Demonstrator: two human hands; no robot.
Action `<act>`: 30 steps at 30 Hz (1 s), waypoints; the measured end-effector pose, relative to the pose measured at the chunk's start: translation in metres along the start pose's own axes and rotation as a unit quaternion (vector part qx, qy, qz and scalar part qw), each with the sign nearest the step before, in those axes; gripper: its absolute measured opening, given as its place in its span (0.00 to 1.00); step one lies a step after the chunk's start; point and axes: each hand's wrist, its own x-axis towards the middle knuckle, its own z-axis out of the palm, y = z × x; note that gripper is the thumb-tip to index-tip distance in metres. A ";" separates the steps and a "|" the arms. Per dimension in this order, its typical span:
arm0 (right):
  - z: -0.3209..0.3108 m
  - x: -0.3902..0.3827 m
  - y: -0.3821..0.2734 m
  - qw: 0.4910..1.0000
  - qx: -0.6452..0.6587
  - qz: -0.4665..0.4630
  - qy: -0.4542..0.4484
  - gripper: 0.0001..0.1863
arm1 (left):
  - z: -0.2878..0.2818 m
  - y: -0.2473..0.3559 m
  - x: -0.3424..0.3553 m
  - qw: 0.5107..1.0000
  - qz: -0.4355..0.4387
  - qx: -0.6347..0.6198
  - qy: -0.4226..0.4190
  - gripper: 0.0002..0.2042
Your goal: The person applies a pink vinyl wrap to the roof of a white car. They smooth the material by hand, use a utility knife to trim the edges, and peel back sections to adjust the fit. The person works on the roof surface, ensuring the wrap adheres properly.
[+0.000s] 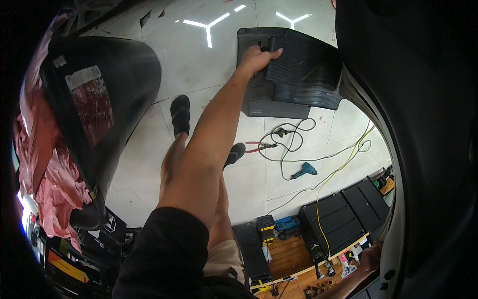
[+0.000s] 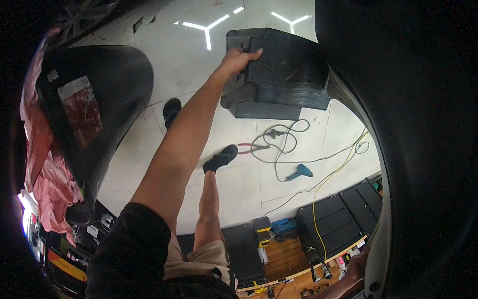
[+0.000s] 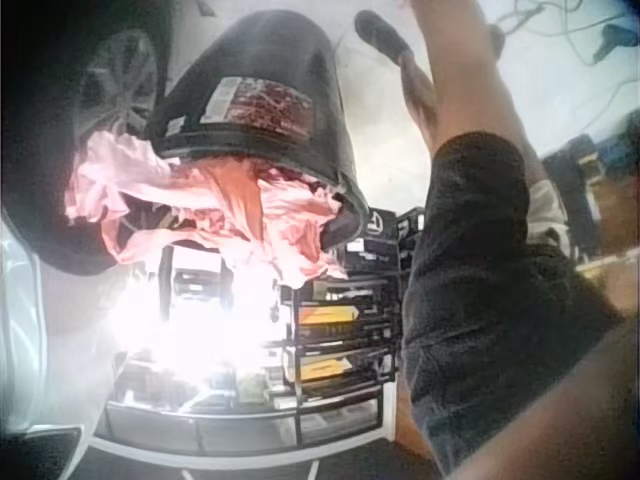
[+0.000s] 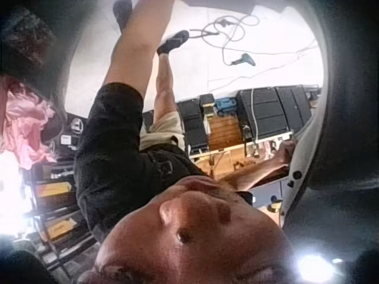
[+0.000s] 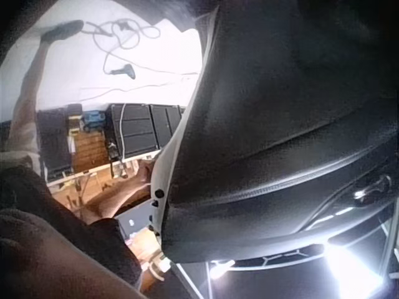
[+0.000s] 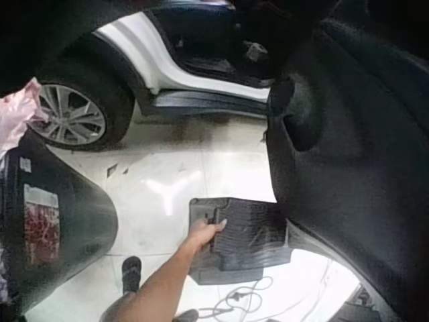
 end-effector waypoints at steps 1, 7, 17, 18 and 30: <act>0.003 0.003 0.001 1.000 -0.009 0.012 -0.003 0.15 | 0.000 -0.010 0.000 1.000 0.019 0.000 0.023 0.57; -0.005 0.008 0.001 0.999 0.007 0.040 -0.027 0.15 | 0.039 -0.043 -0.035 0.996 0.029 0.043 0.075 0.56; -0.008 -0.001 0.000 0.998 0.026 0.043 -0.036 0.12 | 0.091 -0.151 -0.163 0.996 -0.015 -0.056 0.074 0.40; -0.011 -0.001 -0.001 0.998 0.022 0.039 -0.038 0.12 | 0.077 -0.142 -0.157 0.995 -0.008 -0.056 0.079 0.39; -0.025 0.010 -0.017 0.983 0.182 0.023 -0.028 0.13 | -0.176 0.015 -0.011 0.938 0.033 0.049 0.343 0.41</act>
